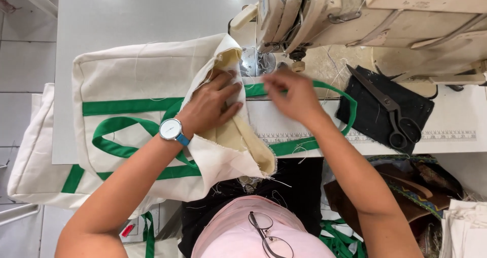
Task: Trimming excess threads with scissors and positioning a canvas bag under a sewing machine to sew the edges.
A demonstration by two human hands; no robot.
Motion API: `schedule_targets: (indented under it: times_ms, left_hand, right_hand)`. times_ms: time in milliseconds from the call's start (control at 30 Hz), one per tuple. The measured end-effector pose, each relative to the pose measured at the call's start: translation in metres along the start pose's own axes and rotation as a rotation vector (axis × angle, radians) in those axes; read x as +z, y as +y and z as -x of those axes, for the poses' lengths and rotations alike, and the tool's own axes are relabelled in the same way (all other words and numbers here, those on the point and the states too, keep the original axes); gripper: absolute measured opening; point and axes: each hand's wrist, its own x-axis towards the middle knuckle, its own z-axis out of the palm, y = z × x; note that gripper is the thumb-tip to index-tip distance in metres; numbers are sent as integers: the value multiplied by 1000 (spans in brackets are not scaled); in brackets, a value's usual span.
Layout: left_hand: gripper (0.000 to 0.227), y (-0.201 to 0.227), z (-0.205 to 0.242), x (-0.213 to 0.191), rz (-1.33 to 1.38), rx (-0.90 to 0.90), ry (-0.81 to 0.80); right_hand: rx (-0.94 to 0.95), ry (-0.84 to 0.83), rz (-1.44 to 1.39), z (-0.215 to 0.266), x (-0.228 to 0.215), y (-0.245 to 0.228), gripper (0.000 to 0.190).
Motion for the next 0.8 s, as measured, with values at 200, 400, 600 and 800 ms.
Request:
schedule_targets:
  times_ms: [200, 400, 600, 800]
  left_hand:
    - [47, 18, -15, -23, -97, -70, -130]
    - [83, 22, -23, -42, 8, -223, -229]
    - [85, 13, -22, -31, 125, -247, -231]
    - [86, 3, -38, -18, 163, -191, -163]
  right_hand:
    - [224, 221, 428, -24, 15, 31, 26]
    - [-211, 372, 634, -16, 19, 26, 2]
    - [-198, 341, 428, -35, 0, 5, 8]
    - [-189, 519, 558, -34, -18, 7, 11]
